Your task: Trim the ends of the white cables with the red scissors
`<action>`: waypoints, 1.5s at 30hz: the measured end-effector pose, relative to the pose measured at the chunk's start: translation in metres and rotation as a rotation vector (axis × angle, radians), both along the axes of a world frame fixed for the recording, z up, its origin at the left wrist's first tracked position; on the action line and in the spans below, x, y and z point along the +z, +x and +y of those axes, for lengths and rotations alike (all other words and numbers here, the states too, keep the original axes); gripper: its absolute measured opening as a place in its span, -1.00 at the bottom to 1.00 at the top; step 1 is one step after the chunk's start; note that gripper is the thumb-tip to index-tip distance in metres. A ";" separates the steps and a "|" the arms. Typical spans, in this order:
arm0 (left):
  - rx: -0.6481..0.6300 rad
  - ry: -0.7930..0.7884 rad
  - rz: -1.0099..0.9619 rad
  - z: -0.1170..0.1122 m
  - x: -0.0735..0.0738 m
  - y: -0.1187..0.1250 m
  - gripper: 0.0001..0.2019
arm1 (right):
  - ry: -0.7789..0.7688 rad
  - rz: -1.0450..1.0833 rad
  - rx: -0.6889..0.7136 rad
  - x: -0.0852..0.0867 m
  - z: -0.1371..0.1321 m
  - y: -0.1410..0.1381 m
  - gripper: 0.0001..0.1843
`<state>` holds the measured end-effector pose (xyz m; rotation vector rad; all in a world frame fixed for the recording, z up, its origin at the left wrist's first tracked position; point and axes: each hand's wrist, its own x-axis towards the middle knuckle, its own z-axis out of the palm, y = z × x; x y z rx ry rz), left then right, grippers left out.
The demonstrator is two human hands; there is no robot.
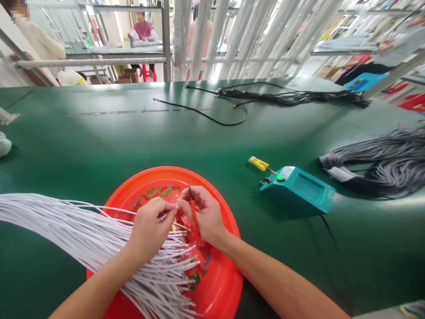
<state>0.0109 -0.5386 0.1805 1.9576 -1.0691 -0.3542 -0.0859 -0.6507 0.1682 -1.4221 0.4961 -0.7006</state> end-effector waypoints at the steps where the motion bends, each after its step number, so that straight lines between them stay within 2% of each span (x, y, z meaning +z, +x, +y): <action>1: -0.025 0.000 0.022 0.000 0.000 0.000 -0.86 | 0.046 0.000 0.003 0.001 -0.001 0.000 -0.78; 5: -0.023 -0.013 0.284 0.000 0.002 0.000 -0.84 | 0.269 0.036 0.045 0.002 -0.005 0.002 -0.74; 7: 0.005 -0.020 0.403 -0.001 0.003 -0.001 -0.80 | 0.305 0.037 0.038 0.000 -0.006 0.002 -0.74; 9: 0.033 -0.024 0.436 -0.001 0.004 -0.001 -0.77 | 0.282 0.017 0.008 -0.002 -0.007 0.002 -0.75; 15: 0.075 -0.004 0.274 0.001 0.001 0.000 -0.77 | 0.139 -0.050 -0.017 -0.003 -0.003 0.001 -0.79; 22: 0.038 0.036 0.091 0.002 0.000 -0.001 -0.84 | 0.025 -0.016 -0.009 -0.003 -0.001 0.001 -0.77; 30: 0.053 -0.037 0.082 -0.001 0.000 0.000 -0.82 | 0.052 -0.001 -0.010 -0.003 -0.001 0.002 -0.78; 39: 0.052 -0.040 0.059 0.000 0.001 0.000 -0.83 | 0.033 -0.016 -0.027 -0.002 -0.003 0.001 -0.83; 42: 0.036 -0.030 0.037 0.001 0.002 0.000 -0.85 | 0.053 -0.026 0.007 -0.001 -0.004 0.000 -0.83; 45: 0.012 -0.007 0.027 0.002 0.001 0.000 -0.86 | -0.041 -0.006 0.068 -0.001 -0.004 -0.002 -0.83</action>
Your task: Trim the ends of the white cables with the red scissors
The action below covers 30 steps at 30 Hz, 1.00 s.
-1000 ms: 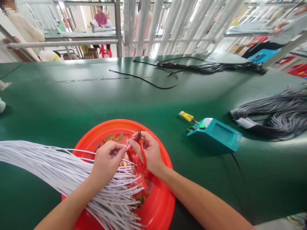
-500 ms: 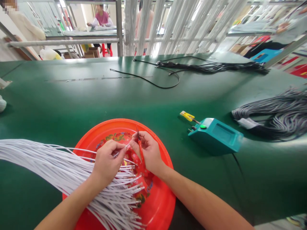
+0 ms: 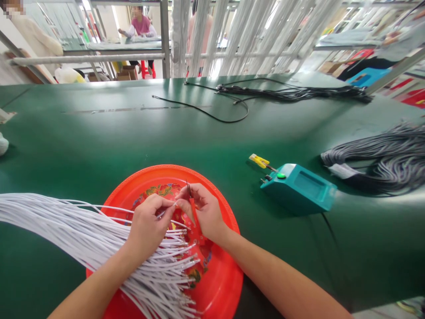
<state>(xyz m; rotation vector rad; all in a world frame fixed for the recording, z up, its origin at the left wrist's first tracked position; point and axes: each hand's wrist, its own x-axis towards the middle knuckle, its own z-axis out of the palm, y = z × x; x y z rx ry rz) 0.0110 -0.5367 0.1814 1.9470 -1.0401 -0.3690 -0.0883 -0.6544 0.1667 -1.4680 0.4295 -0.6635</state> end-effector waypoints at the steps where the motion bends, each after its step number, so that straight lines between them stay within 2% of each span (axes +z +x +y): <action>1: -0.008 0.005 -0.009 0.000 -0.001 0.000 -0.87 | -0.064 0.014 0.003 0.000 0.000 -0.001 -0.85; 3: -0.027 0.011 -0.039 0.000 -0.002 0.000 -0.88 | -0.188 0.044 -0.012 0.001 0.001 -0.003 -0.90; 5: -0.039 0.012 -0.075 0.001 -0.002 0.000 -0.88 | -0.210 0.056 -0.036 0.003 0.001 -0.003 -0.90; 7: -0.050 0.011 -0.100 0.001 -0.001 0.000 -0.88 | -0.088 0.052 -0.046 0.005 -0.002 0.000 -0.86; 11: -0.028 0.008 -0.055 0.001 0.001 0.001 -0.88 | 0.313 0.012 -0.098 0.004 -0.012 0.006 -0.74; 13: 0.006 0.004 0.005 0.000 0.000 0.002 -0.90 | 0.416 -0.021 -0.112 0.003 -0.015 0.007 -0.71; 14: 0.020 0.000 0.034 0.000 0.000 0.002 -0.90 | 0.420 -0.031 -0.106 0.002 -0.016 0.007 -0.70; 24: 0.126 -0.061 0.231 -0.002 0.000 0.001 -0.79 | 0.052 0.051 -0.025 -0.004 -0.005 0.003 -0.78; 30: 0.206 -0.079 0.183 -0.001 0.002 0.003 -0.78 | -0.191 0.204 0.107 -0.007 -0.003 0.000 -0.74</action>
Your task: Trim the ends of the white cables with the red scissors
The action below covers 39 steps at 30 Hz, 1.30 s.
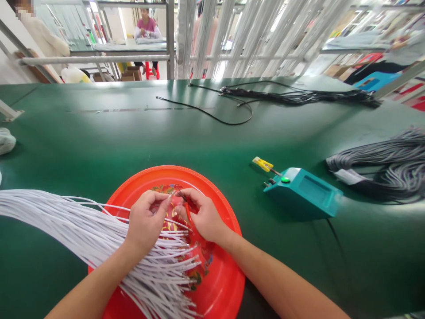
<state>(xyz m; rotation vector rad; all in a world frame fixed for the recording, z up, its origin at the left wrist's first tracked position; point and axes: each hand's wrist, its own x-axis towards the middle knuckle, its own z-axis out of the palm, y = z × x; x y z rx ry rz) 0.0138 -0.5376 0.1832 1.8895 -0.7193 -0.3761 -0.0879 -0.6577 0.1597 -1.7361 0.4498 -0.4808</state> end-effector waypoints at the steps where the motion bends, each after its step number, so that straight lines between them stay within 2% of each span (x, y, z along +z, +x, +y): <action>1: 0.003 0.005 -0.011 0.000 0.000 0.000 -0.78 | -0.036 0.011 0.005 0.001 0.001 0.000 -0.72; 8: -0.024 0.021 -0.064 -0.001 0.003 -0.001 -0.82 | -0.138 0.024 -0.008 0.006 0.007 -0.002 -0.72; 15: -0.069 0.006 -0.062 -0.001 0.000 0.000 -0.87 | -0.255 0.030 -0.007 0.007 0.009 -0.004 -0.78; 28: -0.083 0.026 -0.117 0.001 -0.002 0.000 -0.93 | -0.168 0.072 0.032 0.006 0.007 -0.002 -0.78; 33: -0.118 0.010 -0.154 0.001 -0.001 -0.002 -0.93 | 0.030 0.059 -0.116 0.001 -0.003 0.002 -0.76; 36: -0.067 0.028 -0.151 -0.001 0.001 -0.002 -0.92 | 0.079 0.021 -0.132 0.000 -0.003 0.001 -0.74; 39: -0.024 0.047 -0.125 -0.002 0.002 -0.001 -0.88 | 0.023 0.014 -0.092 0.003 0.002 -0.001 -0.73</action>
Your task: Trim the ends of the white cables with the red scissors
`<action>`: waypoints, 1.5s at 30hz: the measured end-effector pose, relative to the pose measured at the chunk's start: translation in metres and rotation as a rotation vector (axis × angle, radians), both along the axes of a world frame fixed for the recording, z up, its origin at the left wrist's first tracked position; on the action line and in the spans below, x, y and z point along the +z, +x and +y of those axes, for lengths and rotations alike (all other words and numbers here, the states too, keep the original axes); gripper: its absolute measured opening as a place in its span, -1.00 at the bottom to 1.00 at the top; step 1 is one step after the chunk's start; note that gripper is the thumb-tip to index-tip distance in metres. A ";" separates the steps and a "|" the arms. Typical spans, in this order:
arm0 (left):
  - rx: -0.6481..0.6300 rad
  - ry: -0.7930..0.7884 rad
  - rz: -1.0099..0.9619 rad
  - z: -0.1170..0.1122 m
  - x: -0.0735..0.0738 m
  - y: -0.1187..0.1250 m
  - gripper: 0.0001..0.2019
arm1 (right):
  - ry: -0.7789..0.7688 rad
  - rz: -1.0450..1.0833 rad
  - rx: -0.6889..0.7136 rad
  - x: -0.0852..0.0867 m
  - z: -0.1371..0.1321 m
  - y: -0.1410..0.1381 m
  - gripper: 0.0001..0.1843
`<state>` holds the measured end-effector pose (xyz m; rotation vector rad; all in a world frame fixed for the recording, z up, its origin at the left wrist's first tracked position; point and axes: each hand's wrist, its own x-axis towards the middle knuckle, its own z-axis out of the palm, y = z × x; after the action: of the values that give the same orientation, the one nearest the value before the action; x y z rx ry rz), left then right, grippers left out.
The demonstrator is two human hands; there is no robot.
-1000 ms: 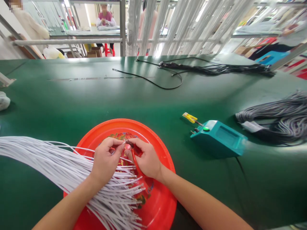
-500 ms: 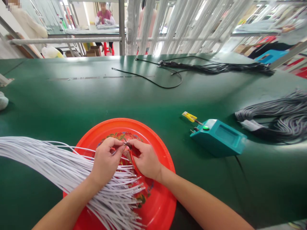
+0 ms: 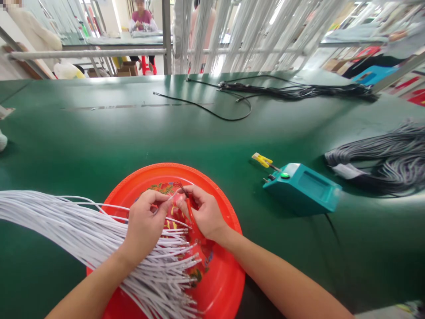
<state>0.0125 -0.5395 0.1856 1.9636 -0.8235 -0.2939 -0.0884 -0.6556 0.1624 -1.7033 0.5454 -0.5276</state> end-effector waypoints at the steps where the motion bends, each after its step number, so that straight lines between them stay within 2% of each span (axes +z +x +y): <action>1: 0.001 0.003 0.000 0.000 0.000 0.000 -0.87 | -0.041 0.005 0.013 0.001 0.002 -0.001 -0.74; 8: -0.053 -0.008 -0.073 0.001 0.001 -0.002 -0.92 | -0.203 0.050 0.087 0.000 0.006 -0.003 -0.75; 16: -0.080 -0.005 -0.103 0.001 0.000 0.000 -0.94 | -0.257 0.092 0.121 0.004 0.008 -0.003 -0.87; 20: -0.102 -0.002 -0.127 0.002 0.001 -0.001 -0.93 | -0.174 0.111 0.129 0.001 0.005 -0.001 -0.83; 24: -0.171 -0.068 -0.227 0.003 0.002 -0.004 -0.90 | 0.014 0.096 0.014 -0.006 -0.005 0.002 -0.79; 30: -0.035 -0.055 -0.181 0.003 0.000 -0.001 -0.95 | 0.167 -0.032 -0.055 -0.006 -0.006 0.003 -0.74; 32: -0.027 -0.029 -0.165 0.002 -0.001 -0.001 -0.94 | 0.133 -0.050 -0.056 -0.004 -0.003 0.002 -0.74; 38: -0.024 -0.002 -0.133 0.002 -0.001 -0.001 -0.88 | -0.076 0.048 0.083 0.003 0.005 -0.001 -0.74; 45: -0.081 0.005 -0.140 0.003 -0.002 0.000 -0.91 | -0.189 0.138 0.116 0.005 0.006 -0.002 -0.76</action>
<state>0.0124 -0.5370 0.1831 1.9757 -0.9951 -0.2072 -0.0901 -0.6498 0.1670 -1.9492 0.5037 -0.3900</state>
